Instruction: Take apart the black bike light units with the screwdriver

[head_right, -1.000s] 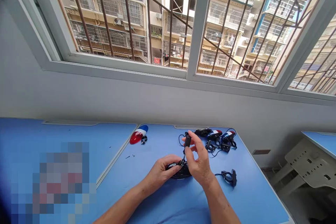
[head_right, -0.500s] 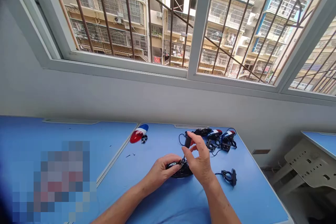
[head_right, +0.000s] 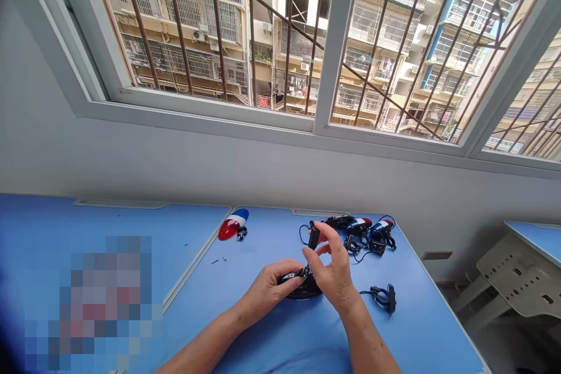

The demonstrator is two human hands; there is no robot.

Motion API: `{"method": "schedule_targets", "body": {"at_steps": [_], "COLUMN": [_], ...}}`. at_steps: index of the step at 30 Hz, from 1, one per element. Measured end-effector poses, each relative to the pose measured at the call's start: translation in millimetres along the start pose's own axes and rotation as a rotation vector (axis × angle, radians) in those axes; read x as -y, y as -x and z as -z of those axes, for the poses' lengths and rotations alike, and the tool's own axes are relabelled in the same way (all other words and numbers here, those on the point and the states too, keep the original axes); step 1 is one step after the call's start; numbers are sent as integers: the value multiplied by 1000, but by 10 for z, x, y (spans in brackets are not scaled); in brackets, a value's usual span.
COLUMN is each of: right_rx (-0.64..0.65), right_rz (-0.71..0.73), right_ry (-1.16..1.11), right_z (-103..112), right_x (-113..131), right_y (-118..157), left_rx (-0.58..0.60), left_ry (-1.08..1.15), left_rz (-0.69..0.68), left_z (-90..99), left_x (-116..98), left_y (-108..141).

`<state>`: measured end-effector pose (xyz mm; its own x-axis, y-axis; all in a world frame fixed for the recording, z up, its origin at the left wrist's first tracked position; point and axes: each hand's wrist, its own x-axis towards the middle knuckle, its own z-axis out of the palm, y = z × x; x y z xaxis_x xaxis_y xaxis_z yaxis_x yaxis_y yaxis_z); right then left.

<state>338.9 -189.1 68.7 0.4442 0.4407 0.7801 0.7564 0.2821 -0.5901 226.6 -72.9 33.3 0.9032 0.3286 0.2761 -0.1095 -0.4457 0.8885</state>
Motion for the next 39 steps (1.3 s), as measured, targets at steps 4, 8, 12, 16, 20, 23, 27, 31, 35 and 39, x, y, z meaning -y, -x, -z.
{"method": "schedule_targets", "body": {"at_steps": [4, 8, 12, 16, 20, 23, 27, 31, 35, 39], "right_rx": [-37, -13, 25, 27, -7, -34, 0, 38, 66, 39], "right_rz": [1, -10, -16, -20, -28, -39, -42, -35, -39, -21], "right_ry": [10, 7, -19, -22, -11, 2, -5, -22, -23, -6], "right_z": [-1, 2, -5, -20, -32, -27, -14, -6, 1, 3], "right_x": [-7, -8, 6, 15, -2, -11, 9, 40, 33, -3], "right_y": [0, 20, 33, 29, 17, 14, 20, 21, 20, 23], "left_rx": [6, 2, 2, -5, 4, 10, 5, 2, 5, 14], "left_ry": [13, 12, 8, 9, 20, 15, 20, 17, 19, 13], "left_rz": [4, -5, -8, -7, -14, -12, -15, -23, -16, -27], "left_z": [6, 5, 0, -5, -3, -1, -5, -9, -10, -12], "left_x": [-34, -40, -24, 1, 9, 6, 10, 23, 19, 2], "left_y": [-2, -1, 5, 3, -3, -4, -5, -4, 0, -2]}}
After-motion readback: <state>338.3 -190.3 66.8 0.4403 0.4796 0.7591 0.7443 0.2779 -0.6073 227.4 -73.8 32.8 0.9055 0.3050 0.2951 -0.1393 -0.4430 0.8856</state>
